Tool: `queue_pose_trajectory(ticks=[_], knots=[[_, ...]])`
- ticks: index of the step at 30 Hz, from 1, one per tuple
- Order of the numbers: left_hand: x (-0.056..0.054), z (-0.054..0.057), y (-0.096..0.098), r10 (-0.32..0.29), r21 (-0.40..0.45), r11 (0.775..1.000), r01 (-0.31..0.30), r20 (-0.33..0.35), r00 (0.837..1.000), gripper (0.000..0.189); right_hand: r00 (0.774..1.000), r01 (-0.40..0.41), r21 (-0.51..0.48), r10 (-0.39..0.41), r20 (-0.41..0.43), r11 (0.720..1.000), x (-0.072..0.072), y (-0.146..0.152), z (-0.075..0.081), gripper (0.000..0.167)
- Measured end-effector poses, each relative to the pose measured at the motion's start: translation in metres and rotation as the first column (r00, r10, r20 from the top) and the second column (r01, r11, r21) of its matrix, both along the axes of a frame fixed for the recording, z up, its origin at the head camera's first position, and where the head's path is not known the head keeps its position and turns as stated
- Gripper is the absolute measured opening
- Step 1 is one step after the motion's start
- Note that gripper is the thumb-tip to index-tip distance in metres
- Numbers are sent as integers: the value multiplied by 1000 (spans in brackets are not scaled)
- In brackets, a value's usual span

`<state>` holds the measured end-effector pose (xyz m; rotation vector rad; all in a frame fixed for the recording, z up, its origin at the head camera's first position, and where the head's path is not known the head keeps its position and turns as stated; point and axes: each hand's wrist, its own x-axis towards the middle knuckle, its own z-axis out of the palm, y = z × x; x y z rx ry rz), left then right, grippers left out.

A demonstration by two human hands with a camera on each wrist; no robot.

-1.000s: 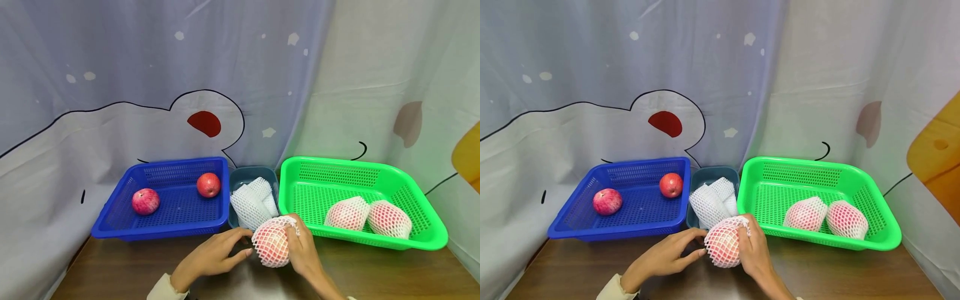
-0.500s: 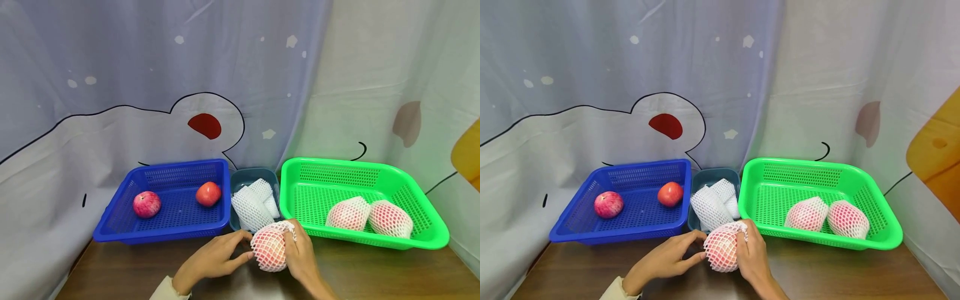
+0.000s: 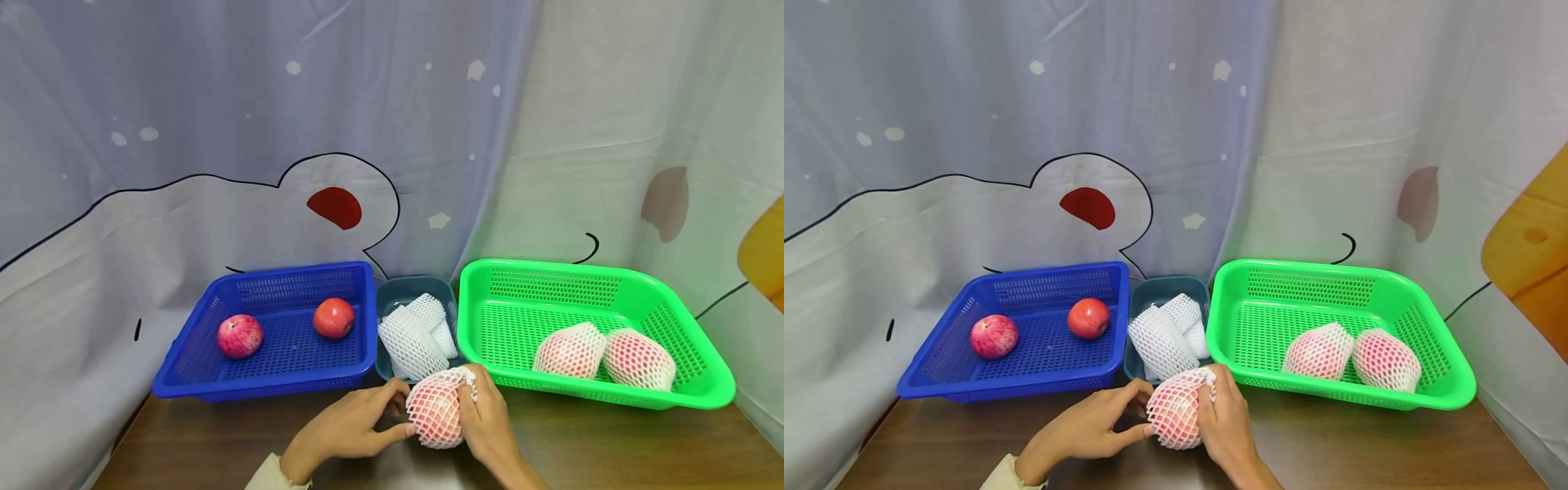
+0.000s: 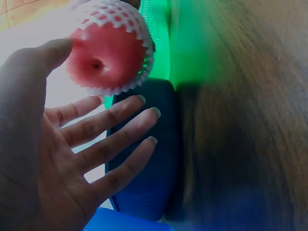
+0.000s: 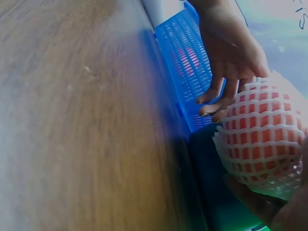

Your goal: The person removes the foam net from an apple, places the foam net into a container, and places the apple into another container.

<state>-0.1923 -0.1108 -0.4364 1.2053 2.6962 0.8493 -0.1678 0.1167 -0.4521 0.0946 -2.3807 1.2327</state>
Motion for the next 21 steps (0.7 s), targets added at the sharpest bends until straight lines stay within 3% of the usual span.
queue_pose_trajectory(ticks=[6,13,17,21], knots=[[-4,-1,-3,-10,52,999,4,127,992,35,995,-102,7,102,21,995,-1,-2,-2,19],[-5,-3,-5,-23,69,997,15,117,993,36,961,-262,-31,264,80,965,-2,0,-3,19],[-7,-3,-5,-26,72,997,18,107,994,38,898,-426,-12,425,111,905,-4,8,-1,14],[-8,-5,-6,-54,92,995,44,116,992,41,803,-591,37,583,125,806,-6,18,1,14]])
